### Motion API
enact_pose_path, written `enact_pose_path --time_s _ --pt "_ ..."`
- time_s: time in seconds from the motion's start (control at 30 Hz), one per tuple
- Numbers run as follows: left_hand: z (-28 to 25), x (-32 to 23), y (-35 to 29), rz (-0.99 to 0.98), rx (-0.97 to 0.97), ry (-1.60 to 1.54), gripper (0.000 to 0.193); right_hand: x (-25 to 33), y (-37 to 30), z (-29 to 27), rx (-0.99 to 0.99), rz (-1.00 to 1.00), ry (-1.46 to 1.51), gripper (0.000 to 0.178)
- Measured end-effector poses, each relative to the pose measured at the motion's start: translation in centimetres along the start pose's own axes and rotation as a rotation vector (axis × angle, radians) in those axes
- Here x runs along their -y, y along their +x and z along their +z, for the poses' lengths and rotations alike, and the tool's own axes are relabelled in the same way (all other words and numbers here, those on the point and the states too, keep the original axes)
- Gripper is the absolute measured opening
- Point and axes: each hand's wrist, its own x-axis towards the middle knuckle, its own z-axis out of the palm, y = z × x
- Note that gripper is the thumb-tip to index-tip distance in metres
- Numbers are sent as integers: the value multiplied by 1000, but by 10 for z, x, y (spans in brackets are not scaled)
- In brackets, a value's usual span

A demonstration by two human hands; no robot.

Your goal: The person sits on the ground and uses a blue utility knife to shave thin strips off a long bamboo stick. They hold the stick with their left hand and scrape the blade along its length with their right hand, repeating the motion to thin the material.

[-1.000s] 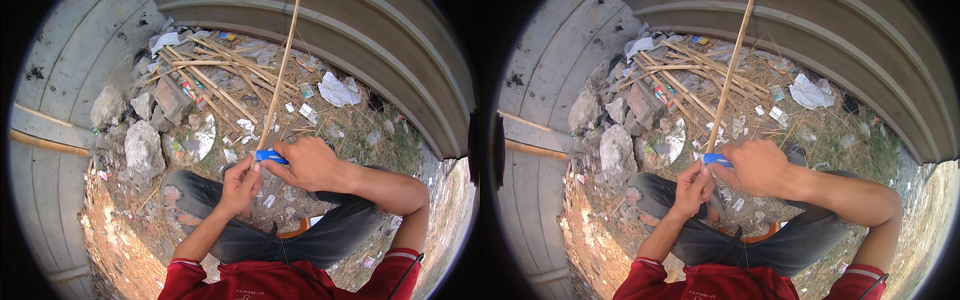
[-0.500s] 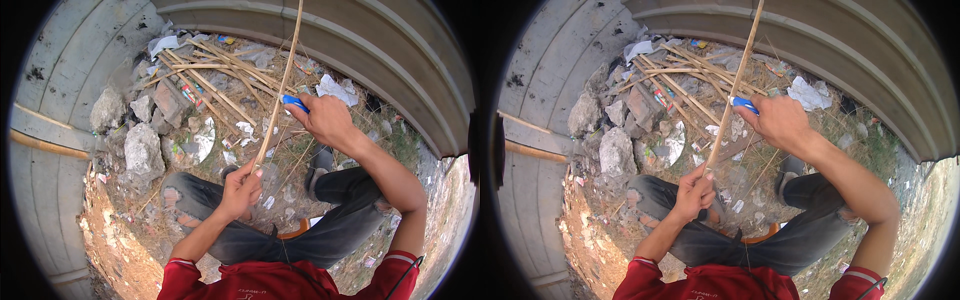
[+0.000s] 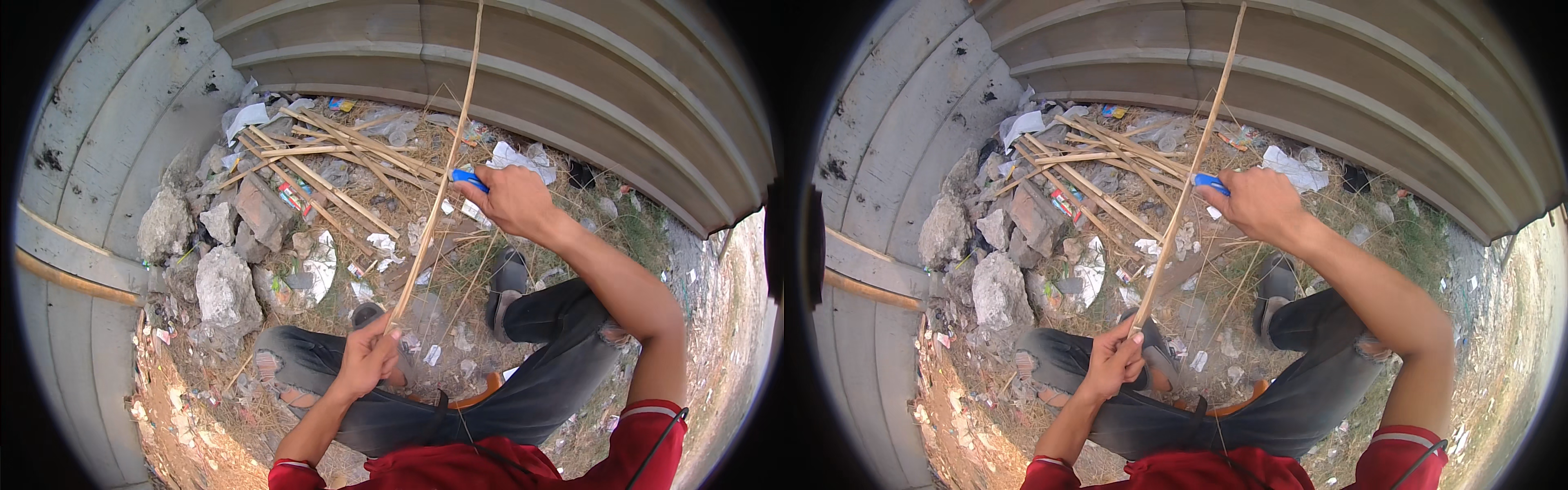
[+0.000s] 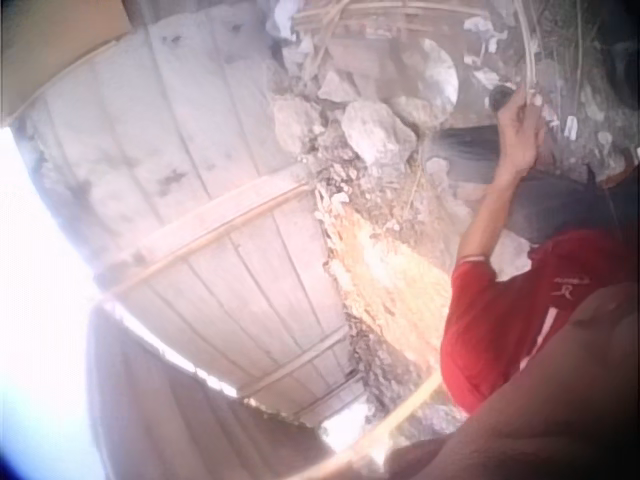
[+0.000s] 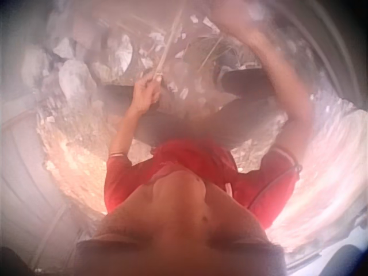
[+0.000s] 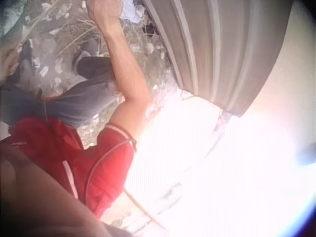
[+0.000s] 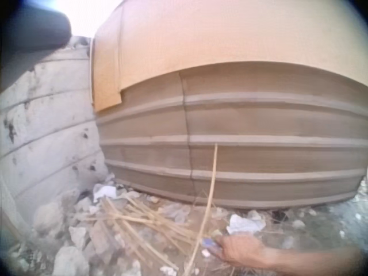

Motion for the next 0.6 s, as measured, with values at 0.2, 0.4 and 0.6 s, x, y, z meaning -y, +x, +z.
enact_pose_path --time_s 0.2,0.4,0.6 --pt "-10 45 -61 -130 114 215 45 -227 17 -34 -217 636 -84 68" --pt "-51 71 -137 -293 108 251 51 -357 -35 -57 -359 950 -179 74" --pt "-33 41 -123 -106 66 -17 47 -275 1 -57 -295 666 119 71"
